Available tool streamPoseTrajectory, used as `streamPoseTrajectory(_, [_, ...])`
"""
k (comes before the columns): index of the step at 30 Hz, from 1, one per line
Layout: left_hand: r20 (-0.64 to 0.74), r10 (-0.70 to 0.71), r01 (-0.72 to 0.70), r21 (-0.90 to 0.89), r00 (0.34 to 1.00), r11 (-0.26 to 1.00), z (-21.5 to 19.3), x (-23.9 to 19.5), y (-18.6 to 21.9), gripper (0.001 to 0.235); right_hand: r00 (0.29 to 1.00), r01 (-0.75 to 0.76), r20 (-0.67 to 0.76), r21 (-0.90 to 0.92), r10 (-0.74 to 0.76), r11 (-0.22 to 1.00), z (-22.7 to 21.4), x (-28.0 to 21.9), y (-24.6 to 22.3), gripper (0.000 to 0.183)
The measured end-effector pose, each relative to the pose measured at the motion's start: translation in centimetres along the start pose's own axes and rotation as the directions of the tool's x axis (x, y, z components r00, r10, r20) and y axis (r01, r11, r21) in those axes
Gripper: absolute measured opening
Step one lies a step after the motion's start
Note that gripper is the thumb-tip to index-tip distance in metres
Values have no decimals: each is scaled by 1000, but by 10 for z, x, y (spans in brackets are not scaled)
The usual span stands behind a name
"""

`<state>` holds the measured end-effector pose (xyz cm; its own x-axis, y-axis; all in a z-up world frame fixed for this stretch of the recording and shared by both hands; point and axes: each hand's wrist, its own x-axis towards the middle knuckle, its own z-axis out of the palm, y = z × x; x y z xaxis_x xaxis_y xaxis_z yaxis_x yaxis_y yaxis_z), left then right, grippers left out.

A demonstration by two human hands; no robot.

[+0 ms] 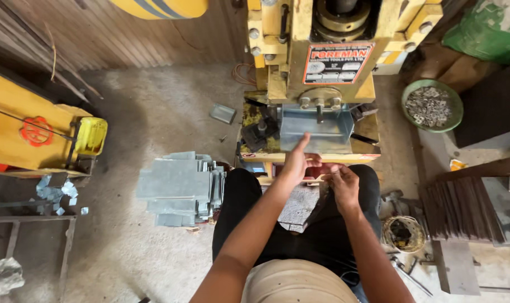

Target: The person bends and shapes metal sheets using a industrial press machine to form small rectangular boxes.

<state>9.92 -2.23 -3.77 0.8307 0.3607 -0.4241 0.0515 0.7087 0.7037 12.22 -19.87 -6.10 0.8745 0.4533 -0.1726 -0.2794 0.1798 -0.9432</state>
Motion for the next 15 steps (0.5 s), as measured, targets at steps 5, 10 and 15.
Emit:
streamPoseTrajectory(5, [52, -215, 221, -260, 975, 940, 52, 7, -1, 44, 988, -142, -38, 210, 153, 967, -49, 5, 17, 49])
streamPoseTrajectory(10, [328, -243, 280, -70, 913, 957, 36, -86, 22, 32, 974, -172, 205, 396, 95, 902, -56, 15, -6, 58])
streamPoseTrajectory(15, [271, -221, 206, 83, 937, 975, -4, -136, 44, 62, 908, -340, 346, 286, 234, 896, -57, 8, -61, 65])
